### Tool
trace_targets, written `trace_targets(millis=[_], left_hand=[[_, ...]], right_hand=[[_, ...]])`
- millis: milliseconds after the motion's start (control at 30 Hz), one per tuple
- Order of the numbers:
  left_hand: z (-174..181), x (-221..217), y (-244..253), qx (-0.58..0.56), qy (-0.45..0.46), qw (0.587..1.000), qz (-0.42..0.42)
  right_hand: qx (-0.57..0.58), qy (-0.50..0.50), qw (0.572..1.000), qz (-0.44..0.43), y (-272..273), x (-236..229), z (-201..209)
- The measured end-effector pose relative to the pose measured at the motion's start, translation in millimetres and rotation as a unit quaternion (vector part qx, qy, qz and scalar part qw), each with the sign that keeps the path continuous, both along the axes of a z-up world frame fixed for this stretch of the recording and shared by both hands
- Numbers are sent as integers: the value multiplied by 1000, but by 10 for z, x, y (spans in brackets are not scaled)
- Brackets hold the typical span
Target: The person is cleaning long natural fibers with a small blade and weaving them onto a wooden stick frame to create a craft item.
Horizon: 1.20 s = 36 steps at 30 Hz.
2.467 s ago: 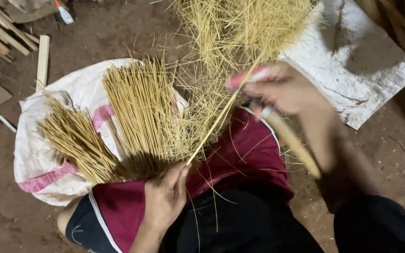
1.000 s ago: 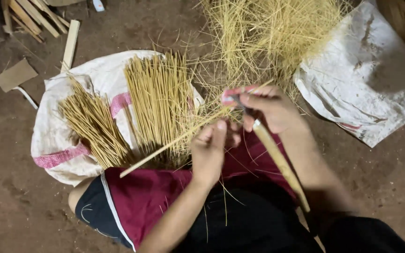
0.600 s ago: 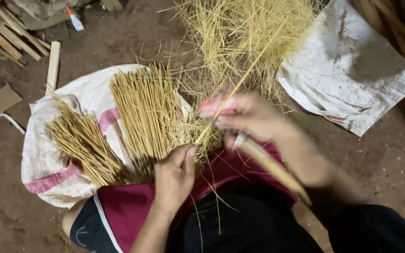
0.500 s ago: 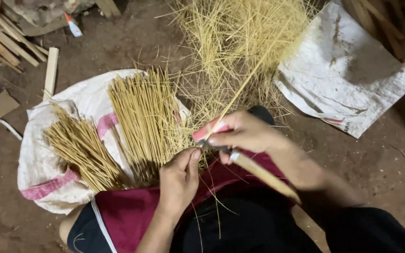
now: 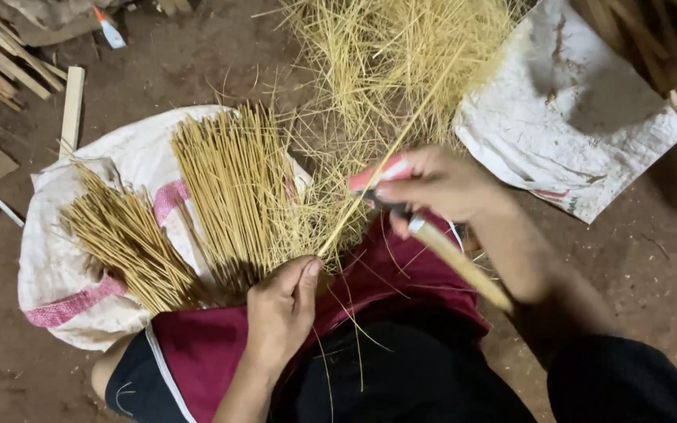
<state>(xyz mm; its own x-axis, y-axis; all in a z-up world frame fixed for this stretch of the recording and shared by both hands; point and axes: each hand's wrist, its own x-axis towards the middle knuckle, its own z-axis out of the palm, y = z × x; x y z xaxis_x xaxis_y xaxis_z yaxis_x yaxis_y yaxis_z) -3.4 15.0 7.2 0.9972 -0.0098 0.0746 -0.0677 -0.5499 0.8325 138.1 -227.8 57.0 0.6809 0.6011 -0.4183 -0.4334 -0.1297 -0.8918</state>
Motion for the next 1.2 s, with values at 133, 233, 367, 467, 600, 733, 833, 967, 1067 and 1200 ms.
trace_targets(millis=[133, 233, 367, 467, 600, 733, 833, 967, 1067, 1200], left_hand=[[-72, -88, 123, 32, -12, 999, -8], [-194, -184, 217, 67, -36, 997, -17], [-153, -247, 270, 45, -52, 998, -12], [-158, -253, 306, 32, -59, 998, -8], [-465, -385, 580, 85, -46, 995, 7], [-530, -462, 730, 96, 112, 979, 138], [-788, -438, 893, -64, 169, 961, 208], [-1188, -383, 1288, -32, 232, 922, 310], [-1877, -291, 1842, 8, 260, 896, 361], [-2305, -221, 2521, 113, 283, 829, 470]], right_hand=[[91, -27, 995, -44, -269, 190, -46], [139, -101, 984, -54, -372, 274, 73], [122, -109, 982, -94, -610, 453, 76], [233, -154, 960, -39, -671, 523, 25], [96, -180, 925, -320, -860, 636, 86], [-29, -143, 851, -505, -357, 308, 273], [-154, -69, 927, -335, -107, 182, -366], [64, 167, 972, -152, 641, -121, -1430], [66, 170, 983, -32, 1287, -156, -1650], [51, 142, 988, 40, 2206, -139, -1431]])
